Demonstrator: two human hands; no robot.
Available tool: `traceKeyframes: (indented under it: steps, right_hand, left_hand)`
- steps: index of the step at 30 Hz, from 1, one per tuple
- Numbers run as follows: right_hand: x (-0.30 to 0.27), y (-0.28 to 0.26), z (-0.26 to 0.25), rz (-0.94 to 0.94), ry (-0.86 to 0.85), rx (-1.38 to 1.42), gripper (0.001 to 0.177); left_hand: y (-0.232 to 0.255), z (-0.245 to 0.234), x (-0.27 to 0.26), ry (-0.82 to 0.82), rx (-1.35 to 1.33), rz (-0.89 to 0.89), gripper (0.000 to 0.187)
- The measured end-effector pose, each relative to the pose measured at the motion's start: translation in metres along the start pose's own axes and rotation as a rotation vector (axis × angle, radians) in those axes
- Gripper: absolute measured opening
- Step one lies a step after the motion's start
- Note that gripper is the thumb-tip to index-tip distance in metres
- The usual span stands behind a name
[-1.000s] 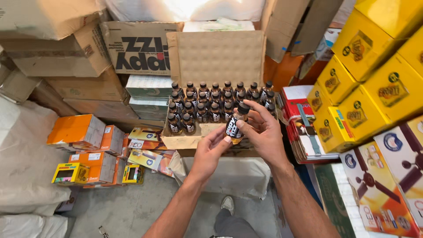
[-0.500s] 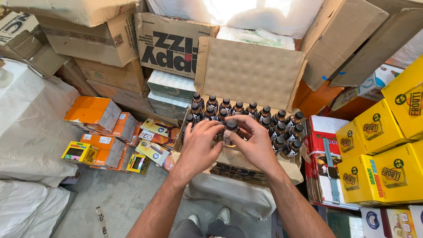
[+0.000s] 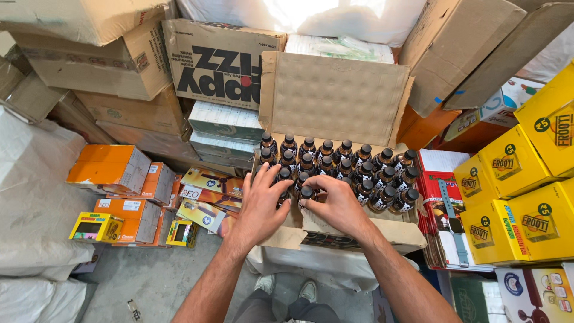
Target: The person repeatedly picks up small dark bottles from a nearby stack and places them into an open cardboard box, arranging them in neat rows. The person handles the bottles one at a time, filling the box gradually.
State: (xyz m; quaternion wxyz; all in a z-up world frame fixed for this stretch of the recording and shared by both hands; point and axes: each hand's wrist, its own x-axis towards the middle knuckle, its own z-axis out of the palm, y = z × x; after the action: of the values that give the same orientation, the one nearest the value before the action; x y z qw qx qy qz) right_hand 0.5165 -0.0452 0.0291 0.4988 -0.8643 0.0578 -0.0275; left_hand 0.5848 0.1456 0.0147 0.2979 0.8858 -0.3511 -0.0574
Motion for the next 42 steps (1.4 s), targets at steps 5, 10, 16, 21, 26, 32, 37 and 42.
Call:
traceKeyframes:
  steps: [5,10,16,21,26,32,37,42]
  right_hand:
    - [0.003,0.016,0.019,0.086,0.000,-0.080,0.037]
    - [0.011,0.021,0.029,0.140,0.004,-0.151,0.036]
    - [0.010,-0.008,0.021,0.179,-0.076,-0.244,0.036]
    - [0.011,-0.014,0.012,0.298,-0.094,-0.225,0.033]
    - [0.011,-0.018,0.018,0.318,-0.065,-0.213,0.031]
    - [0.008,-0.006,0.022,0.296,-0.022,-0.170,0.035]
    - [0.005,-0.015,0.019,0.314,-0.012,-0.124,0.035]
    - [-0.001,-0.027,0.010,0.343,0.047,-0.198,0.028]
  left_hand:
    - [-0.005,0.004,-0.002,-0.050,0.013,0.061,0.036]
    - [-0.023,0.010,0.003,-0.029,-0.002,0.141,0.033]
    - [-0.040,0.003,0.009,-0.029,-0.057,0.170,0.031]
    - [-0.045,-0.003,0.019,-0.061,-0.134,0.216,0.029]
    - [-0.046,-0.006,0.026,-0.099,-0.166,0.244,0.028]
    - [-0.050,-0.007,0.029,-0.126,-0.185,0.265,0.028]
    - [-0.051,-0.008,0.031,-0.144,-0.199,0.262,0.028]
    - [-0.048,-0.012,0.033,-0.146,-0.259,0.279,0.027]
